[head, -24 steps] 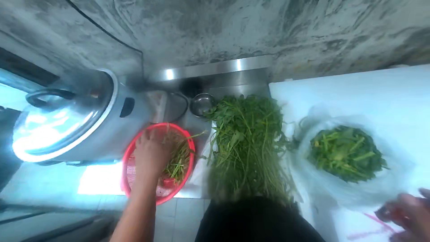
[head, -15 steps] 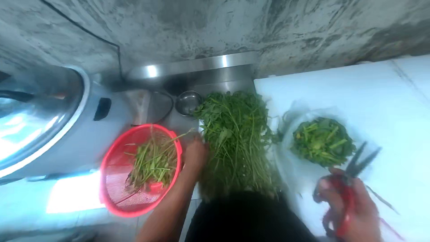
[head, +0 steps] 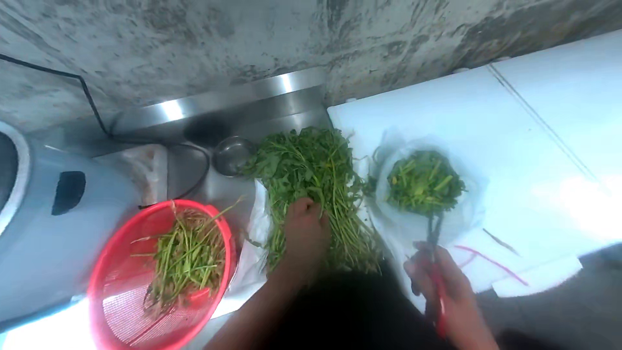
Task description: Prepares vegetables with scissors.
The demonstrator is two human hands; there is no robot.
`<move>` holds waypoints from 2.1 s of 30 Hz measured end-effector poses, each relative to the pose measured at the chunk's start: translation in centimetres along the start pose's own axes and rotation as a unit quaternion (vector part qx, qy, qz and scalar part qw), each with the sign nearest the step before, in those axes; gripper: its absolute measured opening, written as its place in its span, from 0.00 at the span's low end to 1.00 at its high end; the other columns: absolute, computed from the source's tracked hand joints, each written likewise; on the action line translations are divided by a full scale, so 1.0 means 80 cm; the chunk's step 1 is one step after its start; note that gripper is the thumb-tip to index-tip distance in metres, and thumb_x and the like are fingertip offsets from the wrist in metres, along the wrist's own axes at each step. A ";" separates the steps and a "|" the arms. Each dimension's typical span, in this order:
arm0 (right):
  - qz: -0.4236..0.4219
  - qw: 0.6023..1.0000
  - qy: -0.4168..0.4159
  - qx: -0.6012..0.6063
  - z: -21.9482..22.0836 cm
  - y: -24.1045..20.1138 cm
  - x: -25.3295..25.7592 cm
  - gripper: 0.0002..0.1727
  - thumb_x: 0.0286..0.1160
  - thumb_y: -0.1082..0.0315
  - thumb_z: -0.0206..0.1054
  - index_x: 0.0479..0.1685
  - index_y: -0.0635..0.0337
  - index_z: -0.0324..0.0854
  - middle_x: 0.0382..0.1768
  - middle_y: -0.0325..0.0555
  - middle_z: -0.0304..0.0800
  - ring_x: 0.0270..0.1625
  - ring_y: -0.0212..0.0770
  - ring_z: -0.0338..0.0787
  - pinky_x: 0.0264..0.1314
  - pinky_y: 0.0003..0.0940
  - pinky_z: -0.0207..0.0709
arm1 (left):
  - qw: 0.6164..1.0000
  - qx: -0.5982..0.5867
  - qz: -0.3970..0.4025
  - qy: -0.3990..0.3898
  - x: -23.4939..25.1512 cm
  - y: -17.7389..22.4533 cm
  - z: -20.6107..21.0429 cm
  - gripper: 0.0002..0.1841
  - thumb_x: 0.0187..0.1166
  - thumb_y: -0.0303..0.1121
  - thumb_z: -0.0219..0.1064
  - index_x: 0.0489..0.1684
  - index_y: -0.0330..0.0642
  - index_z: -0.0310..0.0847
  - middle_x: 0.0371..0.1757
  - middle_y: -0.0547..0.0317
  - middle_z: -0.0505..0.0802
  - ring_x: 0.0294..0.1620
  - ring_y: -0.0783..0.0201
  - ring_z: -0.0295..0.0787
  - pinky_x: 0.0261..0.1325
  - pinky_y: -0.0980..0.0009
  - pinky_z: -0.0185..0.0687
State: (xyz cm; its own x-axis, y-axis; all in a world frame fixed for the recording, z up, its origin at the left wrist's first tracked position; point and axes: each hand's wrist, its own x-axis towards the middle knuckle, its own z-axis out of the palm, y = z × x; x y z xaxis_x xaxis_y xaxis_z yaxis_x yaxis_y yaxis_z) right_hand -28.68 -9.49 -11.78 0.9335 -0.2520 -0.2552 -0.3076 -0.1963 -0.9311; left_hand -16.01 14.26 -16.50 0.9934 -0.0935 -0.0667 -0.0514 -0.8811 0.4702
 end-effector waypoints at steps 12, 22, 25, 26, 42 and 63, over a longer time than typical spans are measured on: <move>0.078 0.996 0.006 -0.044 -0.037 -0.001 -0.031 0.27 0.76 0.58 0.70 0.70 0.63 0.73 0.31 0.38 0.84 0.25 0.34 0.83 0.23 0.30 0.81 | 0.959 -0.262 -0.069 0.087 -0.007 -0.069 -0.086 0.18 0.91 0.42 0.53 0.54 0.34 0.80 0.26 0.56 0.87 0.21 0.61 0.83 0.25 0.58 0.84; 0.085 0.993 -0.013 -0.086 -0.059 -0.016 -0.037 0.29 0.76 0.57 0.69 0.71 0.65 0.73 0.31 0.36 0.84 0.25 0.32 0.82 0.24 0.29 0.80 | 0.975 -0.051 -0.172 -0.134 -0.007 0.004 0.033 0.22 0.89 0.46 0.58 0.77 0.48 0.79 0.72 0.39 0.84 0.53 0.40 0.92 0.56 0.41 0.88; 0.078 0.993 -0.025 -0.083 -0.071 -0.010 -0.034 0.28 0.77 0.56 0.70 0.71 0.64 0.73 0.31 0.35 0.84 0.25 0.30 0.82 0.24 0.27 0.79 | 0.975 0.002 -0.150 -0.165 -0.014 0.002 0.036 0.23 0.88 0.48 0.59 0.76 0.50 0.79 0.72 0.40 0.84 0.53 0.41 0.92 0.55 0.41 0.88; 0.075 0.993 -0.033 -0.082 -0.077 -0.007 -0.032 0.28 0.77 0.56 0.70 0.70 0.64 0.74 0.31 0.35 0.84 0.25 0.30 0.81 0.25 0.27 0.78 | 0.972 0.005 -0.147 -0.182 -0.014 0.005 0.038 0.24 0.89 0.49 0.57 0.78 0.49 0.78 0.70 0.41 0.85 0.58 0.40 0.91 0.58 0.40 0.86; 0.039 0.988 -0.148 -0.001 -0.211 0.067 0.003 0.29 0.75 0.53 0.71 0.70 0.59 0.75 0.32 0.37 0.85 0.24 0.35 0.83 0.22 0.30 0.80 | 0.970 0.003 -0.237 0.058 -0.010 0.107 0.027 0.20 0.81 0.27 0.62 0.71 0.38 0.79 0.69 0.32 0.85 0.63 0.31 0.86 0.62 0.32 0.82; 0.040 0.994 -0.097 0.030 -0.156 0.079 -0.031 0.30 0.74 0.50 0.72 0.71 0.58 0.75 0.31 0.39 0.84 0.26 0.35 0.84 0.26 0.34 0.81 | 0.950 -0.099 -0.293 -0.038 -0.001 0.077 0.071 0.36 0.78 0.36 0.70 0.87 0.43 0.59 0.56 0.38 0.92 0.56 0.42 0.92 0.61 0.41 0.85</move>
State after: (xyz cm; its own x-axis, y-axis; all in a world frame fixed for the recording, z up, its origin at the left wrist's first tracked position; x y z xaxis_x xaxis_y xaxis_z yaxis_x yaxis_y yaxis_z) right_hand -35.25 -21.96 -13.80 0.9263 -0.0769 -0.3690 -0.3761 -0.1252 -0.9181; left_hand -17.01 6.22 -18.58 0.8350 0.3469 -0.4272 0.5359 -0.6886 0.4884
